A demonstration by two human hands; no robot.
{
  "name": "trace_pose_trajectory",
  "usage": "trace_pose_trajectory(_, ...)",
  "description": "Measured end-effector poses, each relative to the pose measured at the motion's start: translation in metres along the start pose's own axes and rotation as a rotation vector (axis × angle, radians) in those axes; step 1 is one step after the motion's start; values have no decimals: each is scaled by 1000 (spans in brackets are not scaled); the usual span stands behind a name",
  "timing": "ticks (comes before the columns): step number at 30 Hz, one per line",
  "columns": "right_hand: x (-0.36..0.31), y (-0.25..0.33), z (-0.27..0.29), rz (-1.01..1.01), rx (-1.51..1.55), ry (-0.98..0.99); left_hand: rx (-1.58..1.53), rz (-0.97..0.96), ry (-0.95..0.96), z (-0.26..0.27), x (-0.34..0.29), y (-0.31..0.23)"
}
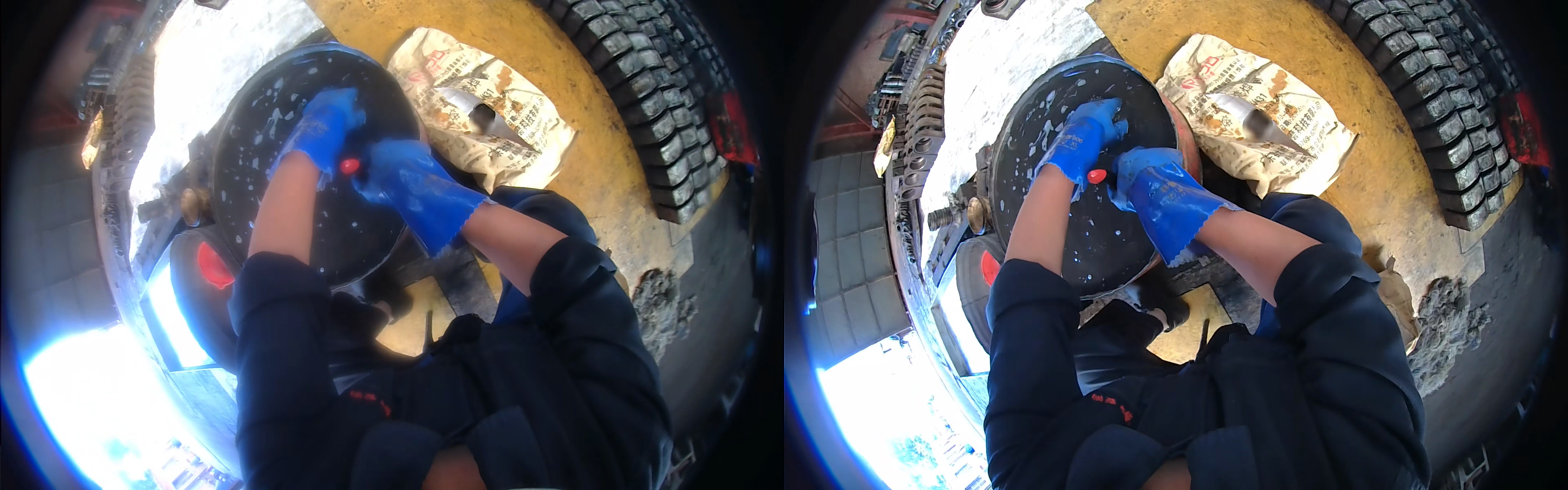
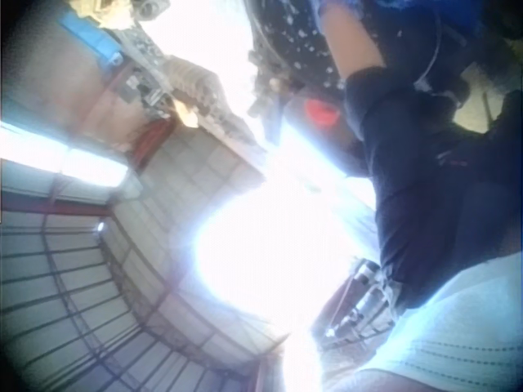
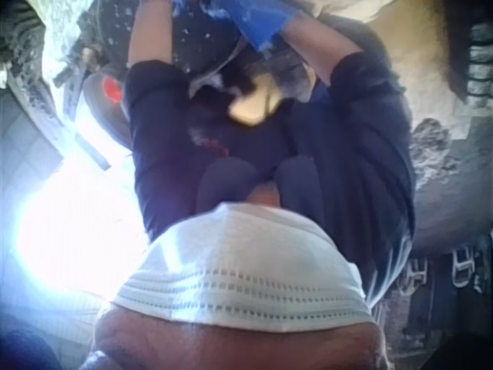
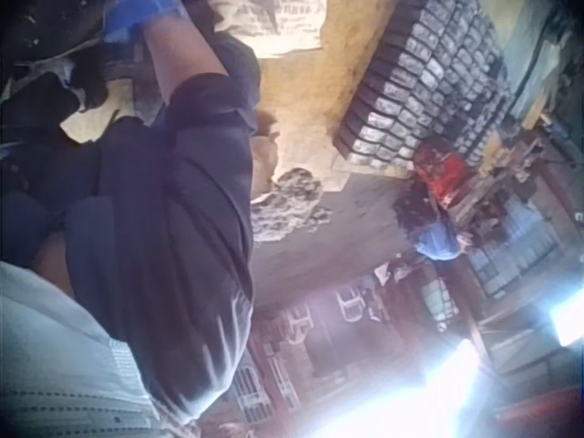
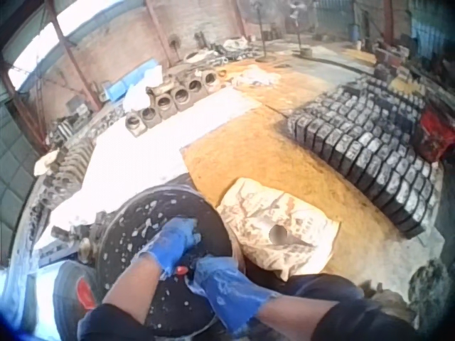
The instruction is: The person, wearing blue gloves, handles and wipes down various dark metal components over a dark bin, using a paper sack to hold and move the items.
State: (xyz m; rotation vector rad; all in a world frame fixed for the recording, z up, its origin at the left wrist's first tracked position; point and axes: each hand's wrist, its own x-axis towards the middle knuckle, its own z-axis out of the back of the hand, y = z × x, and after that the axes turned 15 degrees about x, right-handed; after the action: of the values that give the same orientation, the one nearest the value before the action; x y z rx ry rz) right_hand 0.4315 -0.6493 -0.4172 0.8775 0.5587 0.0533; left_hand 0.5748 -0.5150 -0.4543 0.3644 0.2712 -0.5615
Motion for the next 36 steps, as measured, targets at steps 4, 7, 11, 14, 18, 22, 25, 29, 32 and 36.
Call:
trace_pose_trajectory(4, 10, -7, -7, 31, 40, 26, -289, 125, -82, -26, 3, 7)
trace_pose_trajectory(7, 8, -5, -9, 64, 34, 75, -597, 293, -41, -64, -25, 37)
trace_pose_trajectory(11, 11, -18, -15, 153, 63, -77, -1218, 368, -190, -113, -88, 32)
trace_pose_trajectory(14, 17, -7, -8, 275, 291, -384, -1379, 413, -227, -117, -140, 31)
trace_pose_trajectory(18, 8, 21, -11, 346, 551, -179, -1521, 534, -298, -102, -194, 8)
trace_pose_trajectory(22, 10, 28, -36, 334, 559, 12, -1628, 469, -307, -85, -222, -10)
trace_pose_trajectory(25, 9, 31, -40, 321, 447, -32, -1808, 555, -316, -99, -237, 5)
trace_pose_trajectory(29, -11, 83, -41, 32, 718, 67, -1591, 546, -546, -205, -289, 93)
trace_pose_trajectory(32, 27, -4, -49, -12, 495, -44, -1889, 703, -358, -180, -217, 5)
trace_pose_trajectory(36, 20, 45, -65, 173, 246, -122, -1304, 550, -498, -224, -254, 52)
